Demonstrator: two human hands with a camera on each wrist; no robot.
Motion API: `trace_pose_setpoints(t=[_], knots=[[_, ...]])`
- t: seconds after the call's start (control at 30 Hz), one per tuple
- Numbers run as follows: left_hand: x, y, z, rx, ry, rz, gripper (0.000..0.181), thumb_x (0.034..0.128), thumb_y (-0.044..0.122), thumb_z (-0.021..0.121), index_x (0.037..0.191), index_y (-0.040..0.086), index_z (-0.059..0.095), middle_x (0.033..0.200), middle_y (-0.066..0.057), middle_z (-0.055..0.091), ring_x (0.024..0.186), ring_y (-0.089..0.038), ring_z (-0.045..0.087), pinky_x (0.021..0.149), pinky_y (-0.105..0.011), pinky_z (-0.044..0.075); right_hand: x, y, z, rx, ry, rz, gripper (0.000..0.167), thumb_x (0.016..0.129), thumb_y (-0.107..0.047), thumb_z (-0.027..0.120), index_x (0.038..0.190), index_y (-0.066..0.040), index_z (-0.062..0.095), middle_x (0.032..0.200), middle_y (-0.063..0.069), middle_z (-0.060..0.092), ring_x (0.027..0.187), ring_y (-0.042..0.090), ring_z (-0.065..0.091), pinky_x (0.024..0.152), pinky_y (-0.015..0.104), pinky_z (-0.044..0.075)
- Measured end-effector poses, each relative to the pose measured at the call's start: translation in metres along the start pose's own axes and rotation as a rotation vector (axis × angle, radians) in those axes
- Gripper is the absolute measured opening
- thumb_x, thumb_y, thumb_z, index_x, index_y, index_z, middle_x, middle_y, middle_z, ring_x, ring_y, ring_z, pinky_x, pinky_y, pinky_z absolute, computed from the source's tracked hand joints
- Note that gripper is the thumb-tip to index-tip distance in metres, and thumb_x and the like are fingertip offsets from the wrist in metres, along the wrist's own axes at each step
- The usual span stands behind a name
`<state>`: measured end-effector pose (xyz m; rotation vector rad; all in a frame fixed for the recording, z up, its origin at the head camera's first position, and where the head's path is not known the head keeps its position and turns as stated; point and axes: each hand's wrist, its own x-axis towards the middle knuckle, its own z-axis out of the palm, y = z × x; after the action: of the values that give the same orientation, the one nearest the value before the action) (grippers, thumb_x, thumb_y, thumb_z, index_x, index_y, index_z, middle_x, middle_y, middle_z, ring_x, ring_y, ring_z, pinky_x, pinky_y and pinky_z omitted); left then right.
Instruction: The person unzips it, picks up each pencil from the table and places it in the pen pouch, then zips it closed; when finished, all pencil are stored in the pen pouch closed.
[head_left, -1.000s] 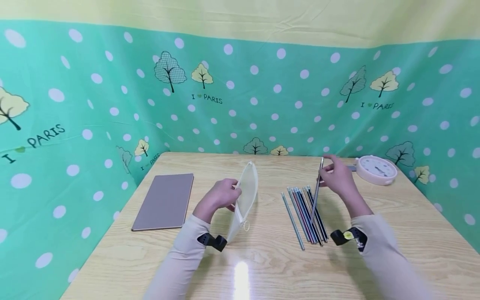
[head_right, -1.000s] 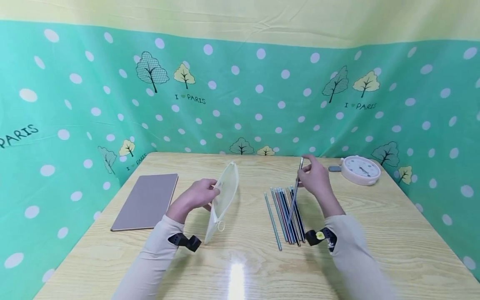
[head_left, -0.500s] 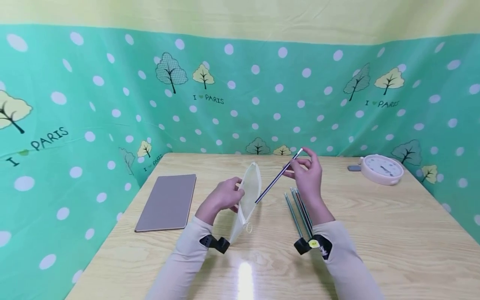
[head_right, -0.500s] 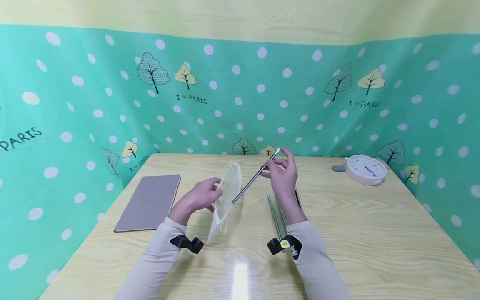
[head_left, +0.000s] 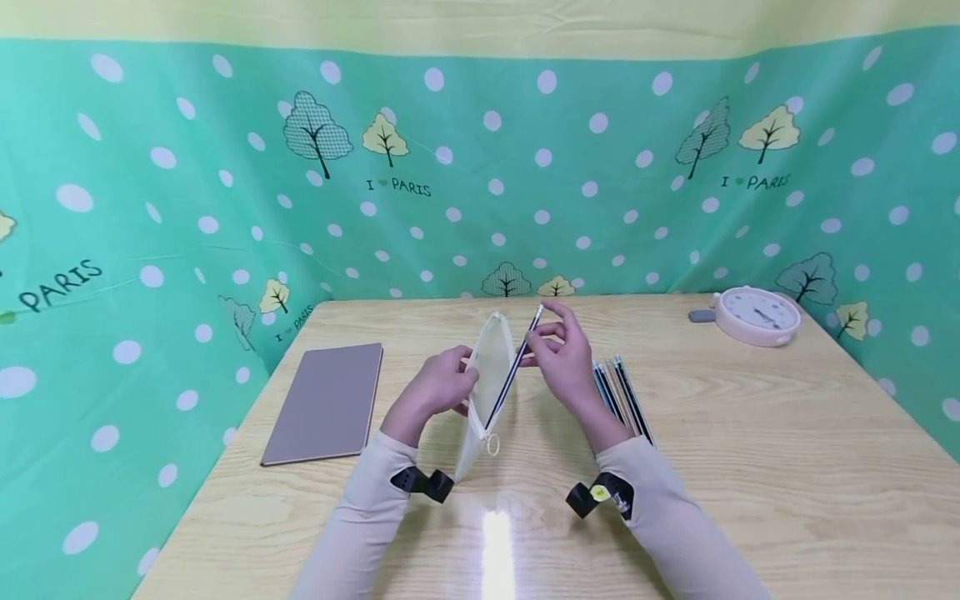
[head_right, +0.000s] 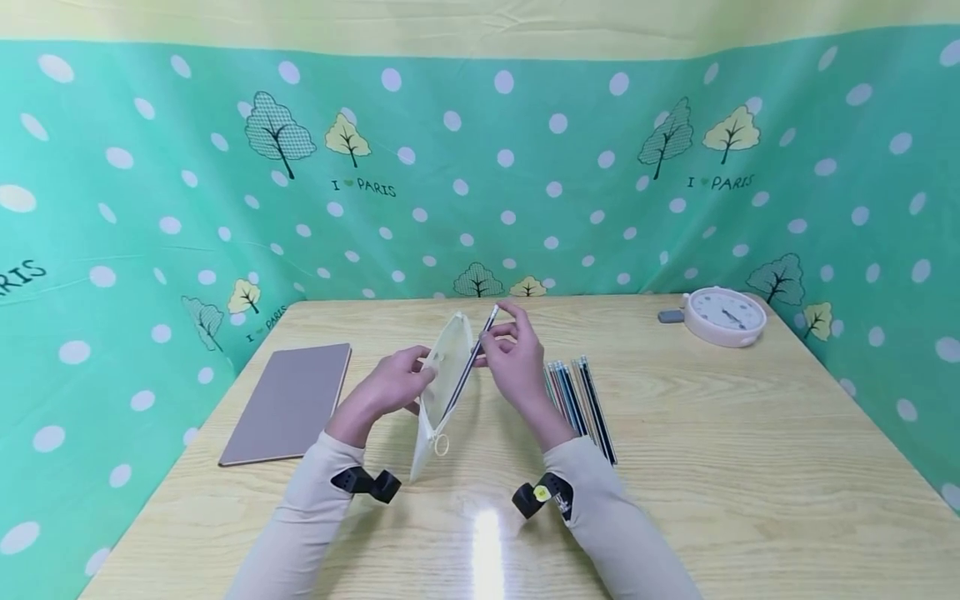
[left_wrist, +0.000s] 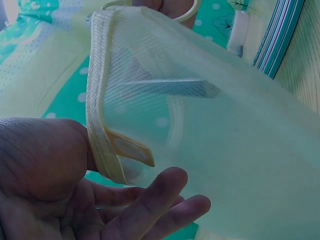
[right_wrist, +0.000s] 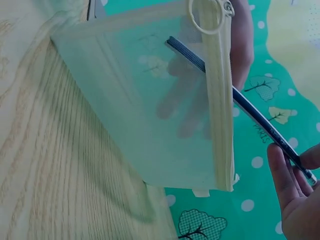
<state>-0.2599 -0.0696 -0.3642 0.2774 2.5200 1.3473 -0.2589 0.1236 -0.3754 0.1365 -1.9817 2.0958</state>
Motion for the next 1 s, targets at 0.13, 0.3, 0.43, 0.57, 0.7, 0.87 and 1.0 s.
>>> trace_pose_setpoints(t=[0.13, 0.3, 0.43, 0.57, 0.7, 0.87, 1.0], knots=[[0.000, 0.000, 0.001, -0.005, -0.002, 0.007, 0.046, 0.1003, 0.007, 0.045, 0.144, -0.008, 0.048, 0.120, -0.031, 0.066, 0.090, -0.040, 0.073, 0.062, -0.039, 0.065, -0.004, -0.001, 0.003, -0.023, -0.025, -0.001, 0.057, 0.098, 0.008, 0.059, 0.151, -0.006, 0.043, 0.100, 0.013, 0.059, 0.067, 0.012, 0.067, 0.071, 0.039, 0.065], [0.000, 0.001, 0.001, 0.015, 0.013, 0.000, 0.039, 0.1008, 0.007, 0.045, 0.134, -0.009, 0.058, 0.112, -0.028, 0.069, 0.080, -0.032, 0.073, 0.061, -0.036, 0.064, -0.006, -0.003, 0.007, -0.015, -0.058, -0.003, 0.056, 0.098, 0.008, 0.059, 0.150, -0.004, 0.043, 0.100, 0.014, 0.060, 0.067, 0.013, 0.067, 0.069, 0.036, 0.065], [0.000, 0.000, 0.001, 0.023, 0.014, 0.004, 0.033, 0.1022, 0.006, 0.046, 0.123, -0.011, 0.065, 0.107, -0.027, 0.070, 0.076, -0.029, 0.073, 0.061, -0.035, 0.064, -0.008, -0.002, 0.009, -0.016, -0.076, -0.015, 0.055, 0.098, 0.008, 0.059, 0.149, -0.001, 0.043, 0.099, 0.014, 0.061, 0.068, 0.012, 0.068, 0.068, 0.033, 0.065], [-0.001, 0.000, 0.002, 0.012, 0.016, 0.011, 0.032, 0.1033, 0.007, 0.046, 0.121, -0.010, 0.067, 0.103, -0.026, 0.071, 0.075, -0.028, 0.072, 0.061, -0.035, 0.064, -0.008, 0.003, 0.010, -0.038, -0.085, -0.018, 0.055, 0.097, 0.009, 0.060, 0.149, -0.001, 0.044, 0.100, 0.016, 0.062, 0.067, 0.012, 0.068, 0.067, 0.032, 0.065], [-0.001, 0.000, 0.003, 0.022, 0.032, 0.025, 0.030, 0.1033, 0.007, 0.047, 0.117, -0.009, 0.068, 0.099, -0.024, 0.072, 0.073, -0.026, 0.071, 0.061, -0.035, 0.064, -0.009, 0.008, 0.011, -0.070, -0.106, 0.002, 0.057, 0.095, 0.010, 0.062, 0.148, -0.003, 0.046, 0.102, 0.018, 0.062, 0.069, 0.013, 0.069, 0.067, 0.032, 0.065], [0.000, 0.002, 0.005, 0.036, 0.029, 0.041, 0.030, 0.1033, 0.007, 0.047, 0.116, -0.008, 0.069, 0.093, -0.020, 0.071, 0.069, -0.024, 0.071, 0.061, -0.036, 0.064, -0.009, 0.009, 0.010, -0.105, -0.113, 0.012, 0.056, 0.095, 0.009, 0.063, 0.147, -0.003, 0.046, 0.106, 0.021, 0.063, 0.069, 0.015, 0.070, 0.066, 0.032, 0.065], [0.000, 0.003, 0.004, 0.042, 0.028, 0.033, 0.029, 0.1041, 0.007, 0.047, 0.115, -0.008, 0.069, 0.088, -0.018, 0.069, 0.067, -0.023, 0.069, 0.060, -0.036, 0.064, -0.008, 0.010, 0.012, -0.096, -0.119, 0.017, 0.057, 0.094, 0.009, 0.064, 0.147, -0.003, 0.047, 0.106, 0.023, 0.063, 0.070, 0.016, 0.070, 0.067, 0.032, 0.065]])
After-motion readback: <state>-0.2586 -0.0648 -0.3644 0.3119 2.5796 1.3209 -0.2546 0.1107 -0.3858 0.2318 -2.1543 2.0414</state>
